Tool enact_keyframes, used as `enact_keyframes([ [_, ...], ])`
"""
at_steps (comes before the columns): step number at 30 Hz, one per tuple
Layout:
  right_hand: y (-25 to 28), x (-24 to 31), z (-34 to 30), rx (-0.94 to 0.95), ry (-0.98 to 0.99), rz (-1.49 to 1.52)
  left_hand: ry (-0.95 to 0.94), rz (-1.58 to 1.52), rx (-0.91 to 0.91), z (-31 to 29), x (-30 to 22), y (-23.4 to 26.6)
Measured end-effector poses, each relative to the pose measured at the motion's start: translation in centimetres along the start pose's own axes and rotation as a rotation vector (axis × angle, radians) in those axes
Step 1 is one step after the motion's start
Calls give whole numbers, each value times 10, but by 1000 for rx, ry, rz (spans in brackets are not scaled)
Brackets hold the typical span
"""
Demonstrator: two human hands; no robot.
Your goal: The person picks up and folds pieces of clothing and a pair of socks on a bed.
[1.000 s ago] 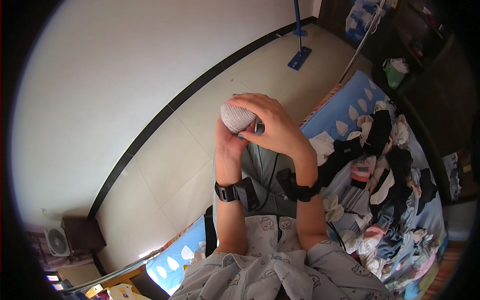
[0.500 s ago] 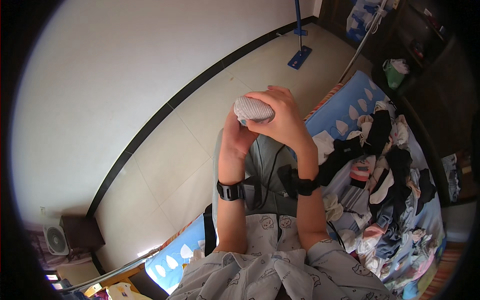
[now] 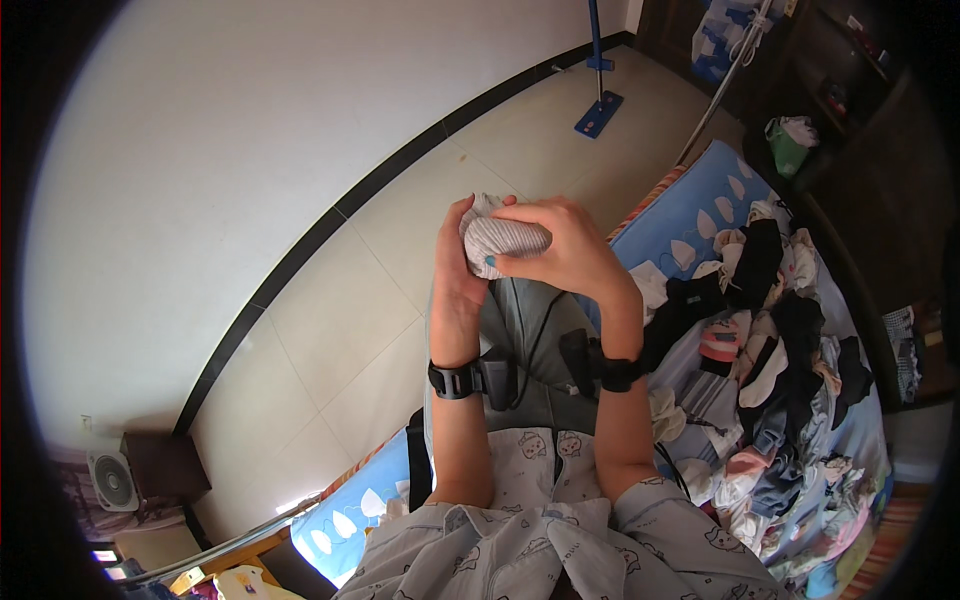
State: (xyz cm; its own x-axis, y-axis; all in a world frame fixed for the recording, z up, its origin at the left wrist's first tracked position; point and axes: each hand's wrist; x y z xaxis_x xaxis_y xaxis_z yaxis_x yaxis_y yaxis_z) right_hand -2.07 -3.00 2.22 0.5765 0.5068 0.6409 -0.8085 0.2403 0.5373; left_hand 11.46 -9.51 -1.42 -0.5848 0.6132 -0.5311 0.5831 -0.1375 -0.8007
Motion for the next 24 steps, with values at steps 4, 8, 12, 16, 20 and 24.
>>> enact_keyframes([
  [4, 5, -9, -4, 52, -52, 150, -54, 157, -69, -15, 2, -21],
  [8, 15, -12, -8, 67, -152, 163, -112, 343, -107, -14, 7, -22],
  [12, 16, -14, -9, 6, -150, 160, -168, 418, -95, -7, 16, -18],
  [16, 14, -4, -4, -7, -198, 173, -173, 361, -102, -7, 19, -23],
  [20, -7, 1, 5, -109, -25, -124, -117, 50, -31, 3, 19, -10],
  [24, -16, 4, 10, -279, 116, -119, -42, -138, 108, 9, 20, 3],
])
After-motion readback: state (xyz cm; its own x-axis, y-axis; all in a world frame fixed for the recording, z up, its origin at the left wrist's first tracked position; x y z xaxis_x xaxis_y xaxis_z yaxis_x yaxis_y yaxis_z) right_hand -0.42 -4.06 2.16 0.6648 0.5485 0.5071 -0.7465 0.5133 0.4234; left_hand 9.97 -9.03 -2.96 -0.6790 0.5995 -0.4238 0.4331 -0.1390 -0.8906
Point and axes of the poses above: each hand's wrist, its own z-axis towards the middle knuckle, its own y-axis out of the back of the hand, x = y × z, and after that the axes turned 5 degrees about y, right-handed
